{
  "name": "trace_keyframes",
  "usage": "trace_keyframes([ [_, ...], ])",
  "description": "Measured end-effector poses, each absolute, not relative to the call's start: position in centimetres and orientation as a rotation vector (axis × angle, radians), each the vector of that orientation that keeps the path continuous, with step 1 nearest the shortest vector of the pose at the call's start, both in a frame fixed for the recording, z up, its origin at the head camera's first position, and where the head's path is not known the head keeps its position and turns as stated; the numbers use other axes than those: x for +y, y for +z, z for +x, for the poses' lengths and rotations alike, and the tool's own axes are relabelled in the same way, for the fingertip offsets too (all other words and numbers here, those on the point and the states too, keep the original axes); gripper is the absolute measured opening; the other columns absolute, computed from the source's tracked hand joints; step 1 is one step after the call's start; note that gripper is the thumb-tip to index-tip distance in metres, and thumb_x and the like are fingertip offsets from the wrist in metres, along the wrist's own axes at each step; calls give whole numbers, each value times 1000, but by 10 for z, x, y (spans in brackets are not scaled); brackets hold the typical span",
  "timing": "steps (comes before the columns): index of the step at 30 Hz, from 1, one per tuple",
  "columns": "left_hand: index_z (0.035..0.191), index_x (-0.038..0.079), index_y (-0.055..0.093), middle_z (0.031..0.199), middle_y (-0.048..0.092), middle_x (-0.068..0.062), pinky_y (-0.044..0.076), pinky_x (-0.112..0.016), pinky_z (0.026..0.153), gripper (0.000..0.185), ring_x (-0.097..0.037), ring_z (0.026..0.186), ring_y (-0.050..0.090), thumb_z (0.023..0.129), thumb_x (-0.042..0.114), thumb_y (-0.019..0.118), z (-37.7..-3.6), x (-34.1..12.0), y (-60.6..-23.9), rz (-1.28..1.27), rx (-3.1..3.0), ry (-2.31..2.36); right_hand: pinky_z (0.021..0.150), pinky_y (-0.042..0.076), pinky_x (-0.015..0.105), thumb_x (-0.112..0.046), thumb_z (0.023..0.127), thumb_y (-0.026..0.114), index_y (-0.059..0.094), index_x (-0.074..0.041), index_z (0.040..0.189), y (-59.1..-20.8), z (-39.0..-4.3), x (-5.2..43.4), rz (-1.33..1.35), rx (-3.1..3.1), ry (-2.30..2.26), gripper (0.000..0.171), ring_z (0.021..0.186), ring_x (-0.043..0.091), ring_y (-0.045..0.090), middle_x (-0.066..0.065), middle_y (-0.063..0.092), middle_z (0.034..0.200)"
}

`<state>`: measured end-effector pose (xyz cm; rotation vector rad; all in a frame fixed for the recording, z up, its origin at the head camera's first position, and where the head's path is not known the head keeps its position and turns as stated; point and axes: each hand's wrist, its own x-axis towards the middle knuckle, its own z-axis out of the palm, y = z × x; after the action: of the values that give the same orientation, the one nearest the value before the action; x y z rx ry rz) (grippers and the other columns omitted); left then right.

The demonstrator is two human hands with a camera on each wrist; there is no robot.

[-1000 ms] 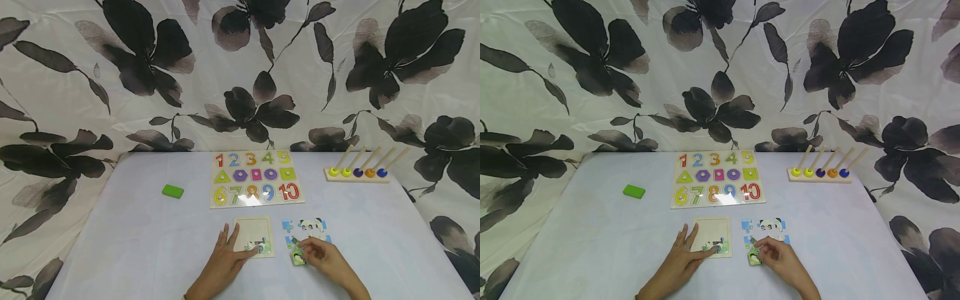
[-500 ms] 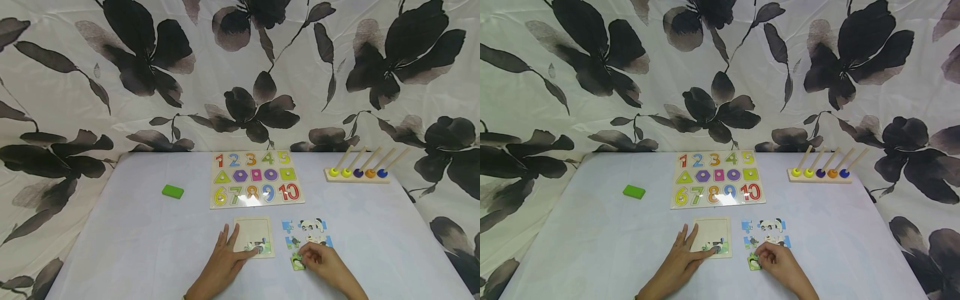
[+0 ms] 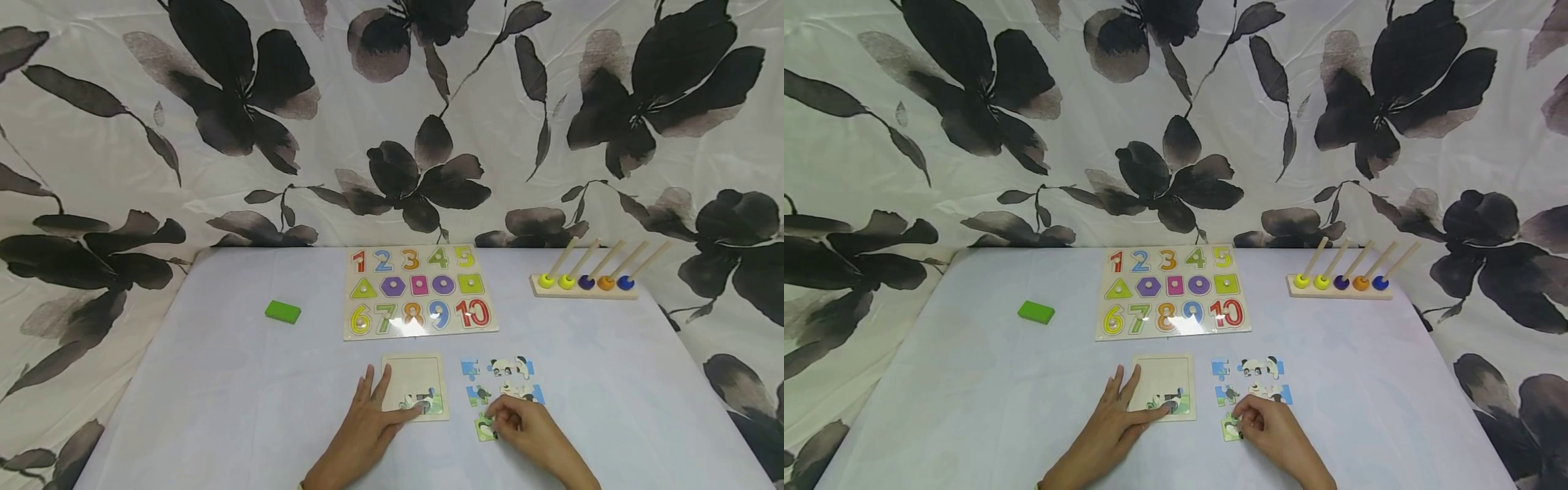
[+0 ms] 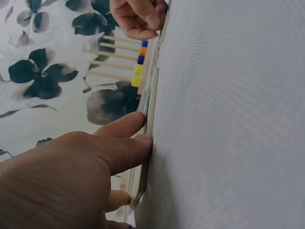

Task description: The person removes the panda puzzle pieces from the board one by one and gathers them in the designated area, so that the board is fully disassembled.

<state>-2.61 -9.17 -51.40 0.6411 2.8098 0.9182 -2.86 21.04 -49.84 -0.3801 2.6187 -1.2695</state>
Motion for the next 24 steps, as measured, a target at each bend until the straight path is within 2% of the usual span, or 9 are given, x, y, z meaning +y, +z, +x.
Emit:
trace_keyframes([
  [8, 122, 48, 62, 156, 20, -22, 10, -63, 113, 46, -50, 142, 4, 89, 16, 65, -26, -91, -514, 651, 2806, 918, 50, 42, 19, -2, 84, 69, 67, -12, 90, -499, -29, 211, -393, 2625, -1265, 11, 57, -3, 45, -12, 56, 71],
  [13, 123, 45, 62, 157, 18, -19, 12, -67, 110, 41, -51, 142, 3, 91, 20, 63, -24, -86, -513, 701, 2796, 904, 51, 43, 19, -6, 86, 68, 67, -14, 89, -492, -31, 201, -407, 2661, -1235, 9, 59, -2, 47, -12, 61, 72],
  [16, 124, 43, 62, 158, 15, -18, 11, -67, 110, 36, -51, 142, 0, 92, 25, 62, -23, -84, -512, 703, 2776, 907, 55, 46, 20, -12, 88, 69, 68, -14, 91, -483, -37, 185, -410, 2670, -1237, 4, 64, 0, 51, -11, 63, 75],
  [21, 125, 42, 62, 158, 14, -19, 10, -69, 109, 35, -54, 140, -3, 92, 33, 62, -23, -79, -512, 720, 2774, 871, 71, 50, 26, -15, 87, 69, 71, -15, 95, -476, -45, 153, -530, 2780, -1116, 8, 79, 3, 55, -15, 64, 86],
  [24, 126, 42, 61, 158, 14, -20, 10, -70, 108, 34, -55, 140, -2, 92, 36, 60, -24, -77, -513, 753, 2794, 820, 77, 48, 31, -18, 87, 70, 73, -17, 97, -478, -48, 137, -661, 2877, -945, 11, 86, 6, 54, -14, 65, 93],
])
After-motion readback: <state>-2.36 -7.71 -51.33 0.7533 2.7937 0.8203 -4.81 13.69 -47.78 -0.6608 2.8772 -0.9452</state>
